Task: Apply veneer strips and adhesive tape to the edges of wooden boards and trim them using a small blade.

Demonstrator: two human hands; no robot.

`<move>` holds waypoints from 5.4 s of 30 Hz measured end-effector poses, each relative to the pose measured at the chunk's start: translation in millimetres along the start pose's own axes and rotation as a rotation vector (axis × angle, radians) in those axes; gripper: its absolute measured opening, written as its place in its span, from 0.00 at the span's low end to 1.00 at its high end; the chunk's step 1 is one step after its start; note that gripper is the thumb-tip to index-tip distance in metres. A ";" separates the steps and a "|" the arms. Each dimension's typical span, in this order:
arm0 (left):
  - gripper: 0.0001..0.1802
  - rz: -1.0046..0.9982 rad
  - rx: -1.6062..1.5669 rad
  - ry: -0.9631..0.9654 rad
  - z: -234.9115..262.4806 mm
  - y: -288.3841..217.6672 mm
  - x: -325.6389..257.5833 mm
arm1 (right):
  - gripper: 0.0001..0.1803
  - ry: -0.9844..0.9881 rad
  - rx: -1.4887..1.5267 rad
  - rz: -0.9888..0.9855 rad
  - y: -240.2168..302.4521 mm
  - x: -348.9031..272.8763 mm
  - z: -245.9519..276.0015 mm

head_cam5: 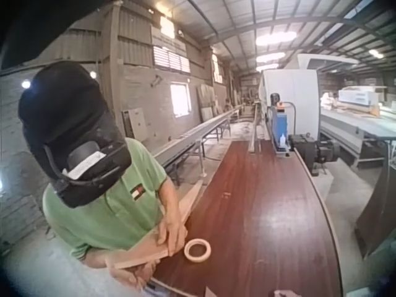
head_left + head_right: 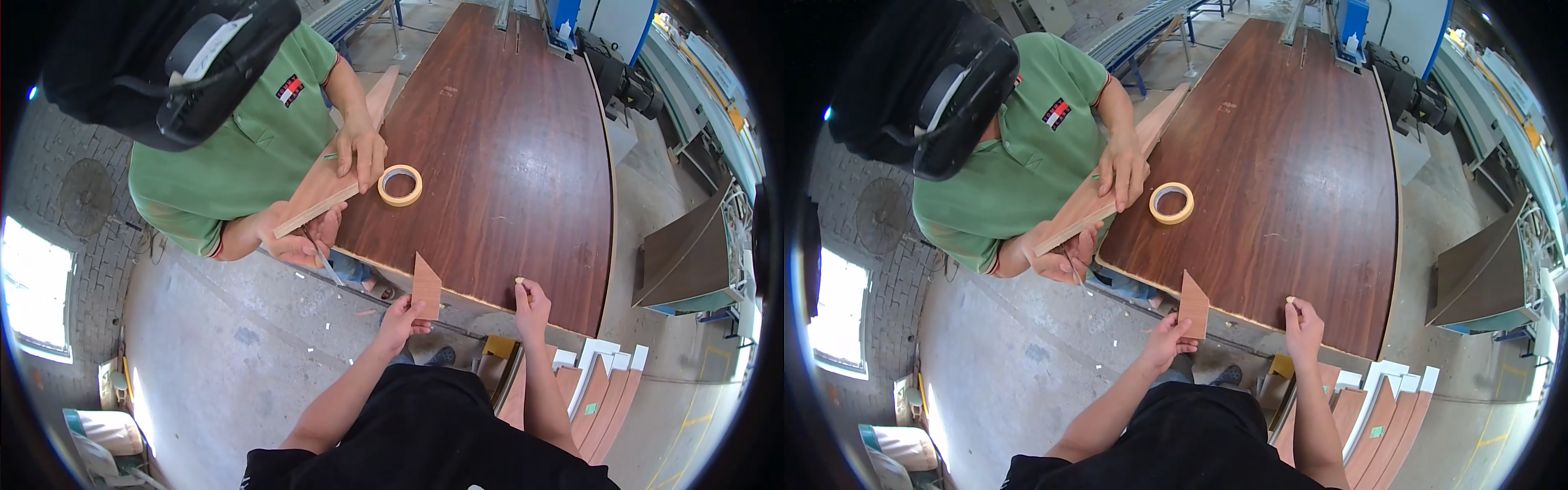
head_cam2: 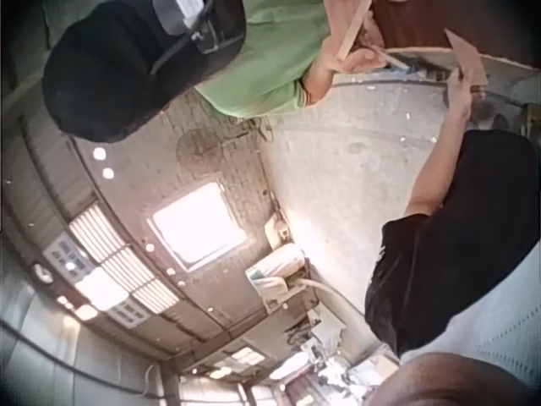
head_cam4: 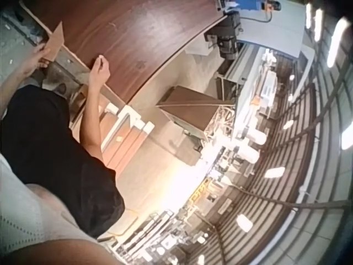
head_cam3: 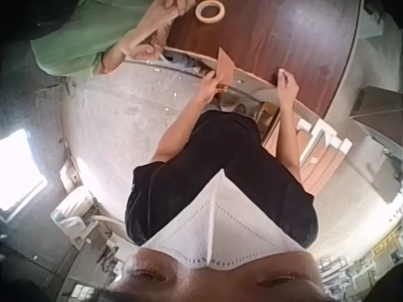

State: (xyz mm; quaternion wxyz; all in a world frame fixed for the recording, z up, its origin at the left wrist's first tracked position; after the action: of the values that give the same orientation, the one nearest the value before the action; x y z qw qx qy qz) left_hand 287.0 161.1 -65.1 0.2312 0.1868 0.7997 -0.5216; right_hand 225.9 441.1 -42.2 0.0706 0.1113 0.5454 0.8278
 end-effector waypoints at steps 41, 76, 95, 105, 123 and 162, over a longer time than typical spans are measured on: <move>0.18 -0.061 0.024 0.123 -38.1 -7.3 -9.1 | 0.12 -0.005 0.045 -0.006 4.6 -2.3 2.7; 0.19 -0.554 0.067 0.039 -66.5 -73.5 -52.7 | 0.14 0.384 0.006 0.393 140.3 -42.8 -8.8; 0.18 -0.272 0.111 -0.040 -45.2 -39.9 -43.0 | 0.24 0.492 0.379 -0.221 100.5 8.5 5.4; 0.16 -0.531 0.250 0.041 -54.5 -77.9 -60.8 | 0.23 0.921 0.720 -0.490 102.9 -48.2 -21.5; 0.04 -1.026 0.661 0.045 -62.5 -87.0 -101.3 | 0.24 0.607 0.936 -0.465 88.5 -60.0 -13.5; 0.06 -0.744 0.781 0.097 -70.3 -102.6 -109.4 | 0.19 0.728 1.097 -0.550 86.6 -73.0 -27.7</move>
State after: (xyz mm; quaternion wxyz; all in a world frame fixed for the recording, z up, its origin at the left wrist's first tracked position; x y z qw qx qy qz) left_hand 309.4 179.9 98.0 -0.0927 -0.0130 0.5683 -0.8175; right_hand 289.6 364.9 19.0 0.0243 -0.2944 0.8804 0.3710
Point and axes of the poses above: each hand's wrist, its own x-axis towards the middle knuckle, its own z-axis out of the back of the hand, y = z × x, the point moved 4 cm from there along x, towards the middle knuckle, and after that the axes turned 3 degrees about x, right-handed, at the moved point
